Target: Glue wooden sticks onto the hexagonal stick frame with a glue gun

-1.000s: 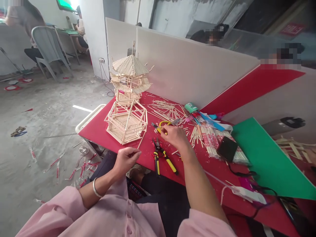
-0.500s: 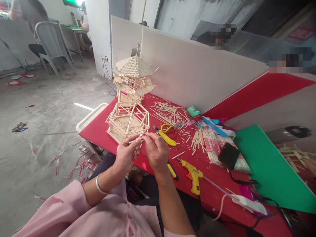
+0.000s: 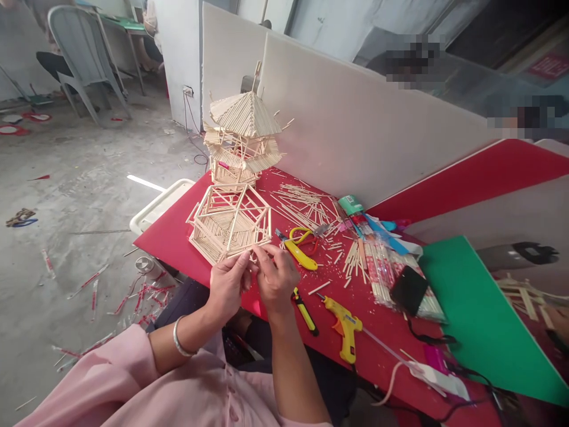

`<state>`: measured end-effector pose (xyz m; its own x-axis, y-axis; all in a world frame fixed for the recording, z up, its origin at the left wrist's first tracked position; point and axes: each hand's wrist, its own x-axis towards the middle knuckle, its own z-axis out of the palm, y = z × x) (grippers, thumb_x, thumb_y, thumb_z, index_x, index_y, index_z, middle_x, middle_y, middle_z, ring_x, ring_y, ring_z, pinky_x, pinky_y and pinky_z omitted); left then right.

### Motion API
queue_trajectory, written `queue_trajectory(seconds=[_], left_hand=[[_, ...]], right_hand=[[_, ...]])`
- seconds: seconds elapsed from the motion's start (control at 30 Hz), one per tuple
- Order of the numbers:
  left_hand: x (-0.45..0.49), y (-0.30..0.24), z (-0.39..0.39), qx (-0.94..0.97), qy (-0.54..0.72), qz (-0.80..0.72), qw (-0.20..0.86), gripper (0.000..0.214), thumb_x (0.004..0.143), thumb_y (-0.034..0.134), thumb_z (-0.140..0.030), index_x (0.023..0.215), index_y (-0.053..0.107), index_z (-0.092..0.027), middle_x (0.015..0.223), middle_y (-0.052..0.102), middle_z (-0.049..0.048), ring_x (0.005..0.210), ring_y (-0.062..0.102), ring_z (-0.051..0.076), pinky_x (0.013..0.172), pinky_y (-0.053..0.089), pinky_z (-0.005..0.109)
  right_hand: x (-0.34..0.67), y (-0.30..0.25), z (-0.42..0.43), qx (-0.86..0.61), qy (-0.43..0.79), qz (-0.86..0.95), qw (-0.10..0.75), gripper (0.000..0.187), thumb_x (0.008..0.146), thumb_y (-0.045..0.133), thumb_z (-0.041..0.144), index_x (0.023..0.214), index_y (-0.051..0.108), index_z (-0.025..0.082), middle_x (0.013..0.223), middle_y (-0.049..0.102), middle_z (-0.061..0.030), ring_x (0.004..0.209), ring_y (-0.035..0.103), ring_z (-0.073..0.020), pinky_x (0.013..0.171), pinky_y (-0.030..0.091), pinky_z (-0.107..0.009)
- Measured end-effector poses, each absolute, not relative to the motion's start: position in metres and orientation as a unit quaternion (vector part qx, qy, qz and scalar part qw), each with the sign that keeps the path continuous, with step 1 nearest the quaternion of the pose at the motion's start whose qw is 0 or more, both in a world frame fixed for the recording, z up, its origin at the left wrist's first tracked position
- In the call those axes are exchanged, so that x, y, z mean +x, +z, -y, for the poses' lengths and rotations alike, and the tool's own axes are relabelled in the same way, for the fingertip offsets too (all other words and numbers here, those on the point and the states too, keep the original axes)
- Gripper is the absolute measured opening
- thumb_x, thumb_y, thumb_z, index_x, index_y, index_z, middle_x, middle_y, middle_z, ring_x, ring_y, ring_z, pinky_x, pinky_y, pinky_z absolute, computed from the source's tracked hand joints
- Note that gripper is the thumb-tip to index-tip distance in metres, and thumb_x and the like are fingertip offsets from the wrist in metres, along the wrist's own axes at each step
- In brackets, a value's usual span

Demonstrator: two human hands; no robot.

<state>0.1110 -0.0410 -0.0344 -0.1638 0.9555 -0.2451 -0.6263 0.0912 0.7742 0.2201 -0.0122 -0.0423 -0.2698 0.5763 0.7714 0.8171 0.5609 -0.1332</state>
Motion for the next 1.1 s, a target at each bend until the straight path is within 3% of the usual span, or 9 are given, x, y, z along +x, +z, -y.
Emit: queue_trajectory(seconds=[0.23,0.4,1.1], left_hand=[[0.112,-0.034,0.036,0.171,0.651,-0.405,0.618,0.049,0.065,0.083,-0.059,0.074,0.072,-0.013,0.056,0.064,0.0002,0.036,0.042,0.004,0.036,0.030,0.020],[0.113,-0.034,0.034,0.168,0.647,-0.408,0.622,0.050,0.064,0.084,-0.060,0.066,0.069,-0.013,0.052,0.062,0.0004,0.035,0.041,0.004,0.036,0.030,0.020],[0.114,-0.029,0.031,0.164,0.649,-0.409,0.620,0.053,0.061,0.085,-0.062,0.068,0.069,-0.012,0.052,0.064,-0.0002,0.033,0.042,0.004,0.035,0.030,0.018]], right_hand=[[0.221,-0.041,0.009,-0.427,-0.133,0.800,0.400,0.034,0.094,0.053,0.007,0.120,0.070,0.023,0.101,0.074,-0.0067,0.094,0.068,-0.0157,0.088,0.051,-0.026],[0.222,-0.043,0.007,-0.436,-0.131,0.800,0.391,0.036,0.094,0.053,0.009,0.121,0.070,0.025,0.102,0.073,-0.0066,0.092,0.067,-0.0165,0.086,0.051,-0.028],[0.223,-0.045,0.006,-0.427,-0.114,0.804,0.398,0.034,0.095,0.056,0.014,0.126,0.067,0.024,0.104,0.073,-0.0077,0.095,0.066,-0.0179,0.086,0.051,-0.029]])
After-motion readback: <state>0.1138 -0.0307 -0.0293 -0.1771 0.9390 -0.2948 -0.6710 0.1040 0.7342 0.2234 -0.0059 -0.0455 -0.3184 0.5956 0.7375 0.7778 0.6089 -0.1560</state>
